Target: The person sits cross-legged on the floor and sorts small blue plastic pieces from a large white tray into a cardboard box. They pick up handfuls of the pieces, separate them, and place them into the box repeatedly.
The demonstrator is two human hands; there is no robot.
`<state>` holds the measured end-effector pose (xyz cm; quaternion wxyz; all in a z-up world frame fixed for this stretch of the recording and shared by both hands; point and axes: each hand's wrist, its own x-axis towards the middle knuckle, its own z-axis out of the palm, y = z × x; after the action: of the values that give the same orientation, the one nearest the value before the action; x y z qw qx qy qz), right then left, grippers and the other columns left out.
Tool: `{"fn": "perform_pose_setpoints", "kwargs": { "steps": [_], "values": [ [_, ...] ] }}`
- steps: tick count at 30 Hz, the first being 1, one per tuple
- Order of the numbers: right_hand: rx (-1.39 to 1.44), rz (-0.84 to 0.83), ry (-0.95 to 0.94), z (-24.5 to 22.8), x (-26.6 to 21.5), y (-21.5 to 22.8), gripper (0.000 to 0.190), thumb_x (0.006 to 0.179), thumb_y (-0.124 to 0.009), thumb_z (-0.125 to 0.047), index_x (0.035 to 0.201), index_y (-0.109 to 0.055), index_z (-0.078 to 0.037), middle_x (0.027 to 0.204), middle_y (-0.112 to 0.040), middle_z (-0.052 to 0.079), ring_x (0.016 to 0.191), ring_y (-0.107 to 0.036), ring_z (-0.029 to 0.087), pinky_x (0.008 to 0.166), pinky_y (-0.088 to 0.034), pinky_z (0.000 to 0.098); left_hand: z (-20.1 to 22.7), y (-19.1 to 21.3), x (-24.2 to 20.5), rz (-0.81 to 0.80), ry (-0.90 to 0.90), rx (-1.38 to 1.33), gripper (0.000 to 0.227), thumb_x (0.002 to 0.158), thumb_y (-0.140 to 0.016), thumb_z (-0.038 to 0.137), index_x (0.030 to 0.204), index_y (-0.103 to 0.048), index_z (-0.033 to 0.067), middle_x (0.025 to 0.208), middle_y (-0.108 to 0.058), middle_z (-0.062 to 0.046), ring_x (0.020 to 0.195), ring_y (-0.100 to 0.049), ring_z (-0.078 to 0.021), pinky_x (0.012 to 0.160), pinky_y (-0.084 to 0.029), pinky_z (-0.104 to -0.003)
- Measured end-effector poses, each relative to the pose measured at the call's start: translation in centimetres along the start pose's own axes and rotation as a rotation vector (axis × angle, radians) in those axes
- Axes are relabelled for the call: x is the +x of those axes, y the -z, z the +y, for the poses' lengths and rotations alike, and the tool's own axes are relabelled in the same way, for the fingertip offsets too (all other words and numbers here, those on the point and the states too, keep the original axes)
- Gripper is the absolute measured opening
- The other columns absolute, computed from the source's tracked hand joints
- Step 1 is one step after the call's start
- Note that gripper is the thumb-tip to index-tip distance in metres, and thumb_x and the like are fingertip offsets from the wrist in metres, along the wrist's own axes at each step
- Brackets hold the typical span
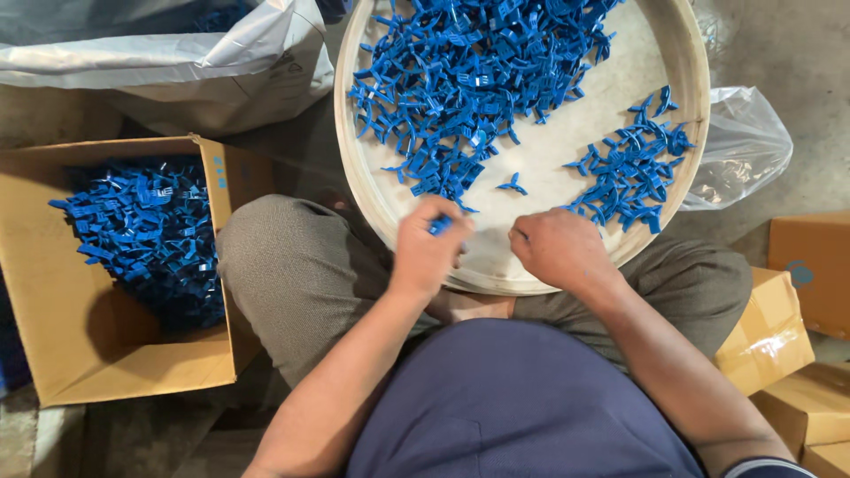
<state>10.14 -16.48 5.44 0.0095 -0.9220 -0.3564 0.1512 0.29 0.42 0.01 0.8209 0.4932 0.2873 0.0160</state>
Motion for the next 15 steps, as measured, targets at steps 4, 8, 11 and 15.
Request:
{"fn": "perform_pose_setpoints", "kwargs": {
  "steps": [4,8,11,15],
  "values": [
    [0.126,0.299,0.108,-0.1,0.7,0.8,0.021,0.088,-0.074,-0.030,0.101,-0.076,-0.012,0.097,-0.072,0.008,0.089,-0.067,0.034,0.076,-0.054,0.0454,0.8,1.4,0.5,-0.123,0.061,-0.643,0.018,0.087,-0.065,0.003,0.105,-0.068,0.0034,0.082,-0.066,-0.013,0.067,-0.066,-0.0263,0.046,-0.051,-0.034],
    [0.360,0.390,0.128,-0.7,4.6,0.9,0.038,0.090,-0.076,-0.024,0.123,-0.070,-0.007,0.101,-0.071,0.009,0.093,-0.068,0.032,0.077,-0.053,0.0445,1.1,1.6,0.1,-0.280,0.061,-0.791,0.017,0.090,-0.066,0.007,0.105,-0.067,-0.0015,0.084,-0.064,-0.016,0.072,-0.068,-0.0299,0.051,-0.055,-0.037],
    [0.369,0.410,0.220,-1.2,6.6,-0.1,0.024,0.089,-0.077,-0.023,0.109,-0.075,-0.010,0.101,-0.072,0.010,0.092,-0.068,0.033,0.074,-0.054,0.0443,0.9,1.7,-0.1,-0.341,0.020,-0.814,0.016,0.091,-0.070,0.009,0.104,-0.067,0.0009,0.089,-0.064,-0.014,0.077,-0.069,-0.0293,0.053,-0.055,-0.037],
    [0.420,0.425,0.176,-0.4,4.9,-1.1,0.010,0.089,-0.078,-0.018,0.096,-0.075,-0.011,0.095,-0.072,0.008,0.089,-0.069,0.029,0.076,-0.054,0.0420,0.0,1.8,0.1,-0.297,-0.104,-0.682,0.014,0.099,-0.077,0.001,0.097,-0.063,0.0052,0.098,-0.064,-0.013,0.082,-0.068,-0.0272,0.055,-0.053,-0.035]
  ]
}}
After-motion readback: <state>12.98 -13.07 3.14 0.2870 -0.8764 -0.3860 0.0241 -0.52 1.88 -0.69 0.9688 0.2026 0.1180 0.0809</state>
